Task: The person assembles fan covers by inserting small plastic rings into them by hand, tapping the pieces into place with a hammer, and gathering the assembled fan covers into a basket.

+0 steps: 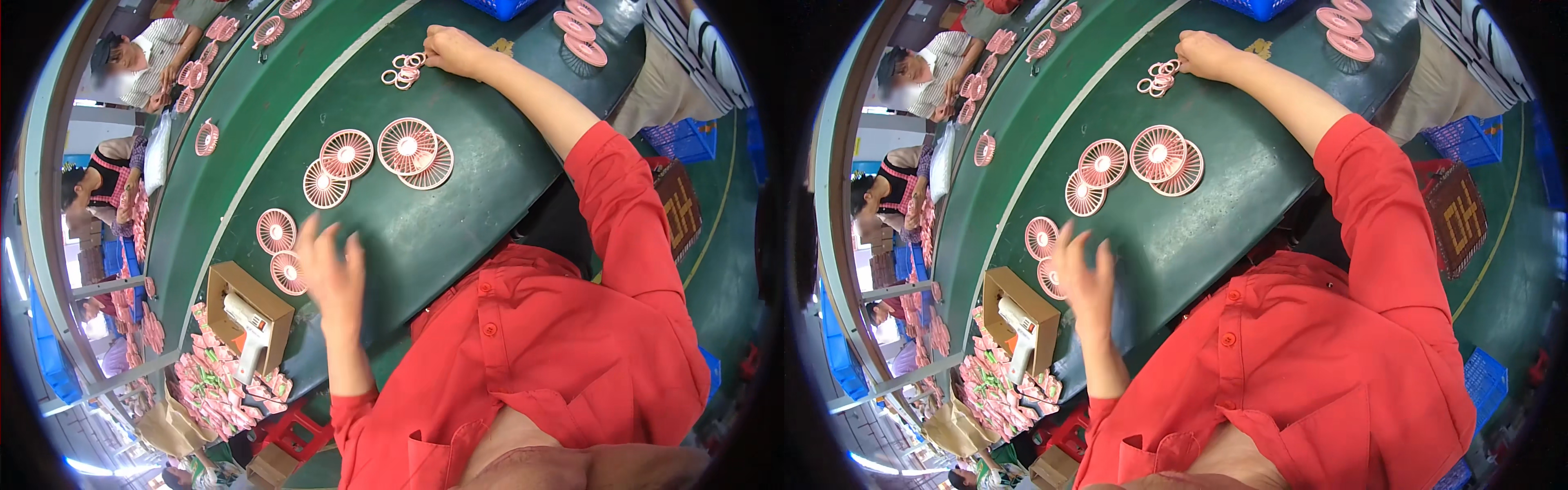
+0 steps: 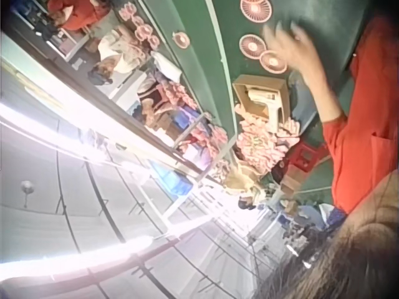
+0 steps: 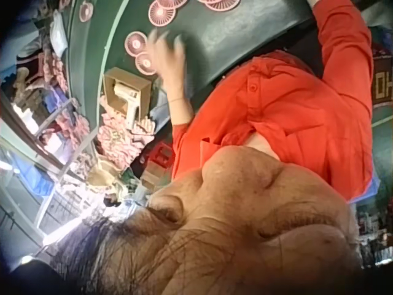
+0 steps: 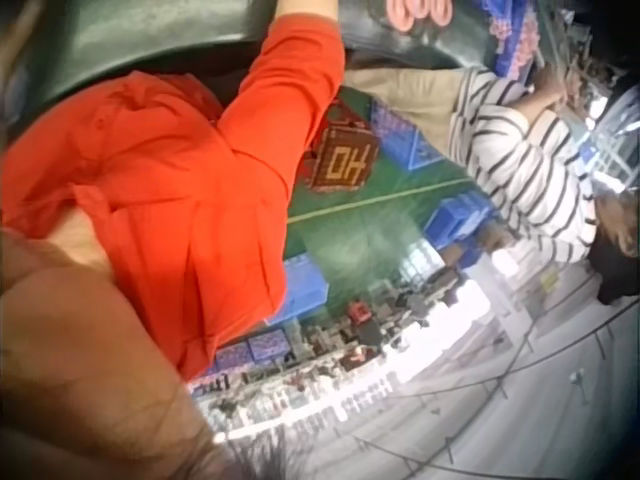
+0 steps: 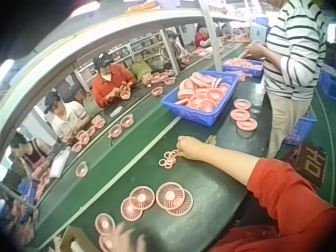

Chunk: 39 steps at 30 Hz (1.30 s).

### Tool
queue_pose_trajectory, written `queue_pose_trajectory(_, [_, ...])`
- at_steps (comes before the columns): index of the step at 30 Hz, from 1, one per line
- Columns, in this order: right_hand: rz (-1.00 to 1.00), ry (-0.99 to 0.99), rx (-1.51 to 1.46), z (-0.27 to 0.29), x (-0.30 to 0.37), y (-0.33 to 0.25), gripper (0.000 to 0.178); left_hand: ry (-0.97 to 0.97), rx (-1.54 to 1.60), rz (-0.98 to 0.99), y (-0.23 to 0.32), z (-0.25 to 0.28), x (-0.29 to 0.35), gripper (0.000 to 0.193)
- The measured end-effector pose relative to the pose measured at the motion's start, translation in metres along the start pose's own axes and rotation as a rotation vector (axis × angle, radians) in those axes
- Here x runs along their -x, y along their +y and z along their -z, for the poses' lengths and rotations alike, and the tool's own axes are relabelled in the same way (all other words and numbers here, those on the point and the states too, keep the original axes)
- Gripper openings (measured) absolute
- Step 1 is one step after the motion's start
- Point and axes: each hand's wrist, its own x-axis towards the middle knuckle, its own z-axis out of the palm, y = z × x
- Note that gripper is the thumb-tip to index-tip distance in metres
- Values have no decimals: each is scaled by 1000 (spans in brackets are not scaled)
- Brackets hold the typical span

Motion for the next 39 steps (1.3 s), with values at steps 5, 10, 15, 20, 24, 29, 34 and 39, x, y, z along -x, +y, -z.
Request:
queue_pose_trajectory(5, [-27, 61, 209, 11, 14, -29, 14, -93, 182, -220, 52, -49, -62, 43])
queue_pose_trajectory(10, [-274, -264, -641, 35, 73, -60, 11, -112, 86, -292, 59, -75, -75, 34])
queue_pose_trajectory(15, [-65, -88, -265, 16, 119, -62, 10, -1, 224, -213, 60, -67, -69, 21])
queue_pose_trajectory(20, [-41, -101, -316, 41, 127, -76, 19, -42, 1070, 396, 53, -44, -41, 13])
queue_pose_trajectory(24, [183, -243, -263, 42, 125, -73, 23, -257, 1643, 706, 63, -34, -29, 19])
queue_pose_trajectory(29, [78, -282, -179, 43, 121, -83, 21, -409, 1722, 828, 71, -43, -14, 21])
queue_pose_trajectory(34, [1, -148, -103, 30, 128, -91, 23, -384, 1751, 843, 77, -50, -7, 18])
queue_pose_trajectory(39, [2, 154, -486, 32, 152, -113, 24, -323, 1773, 856, 78, -58, -5, 19])
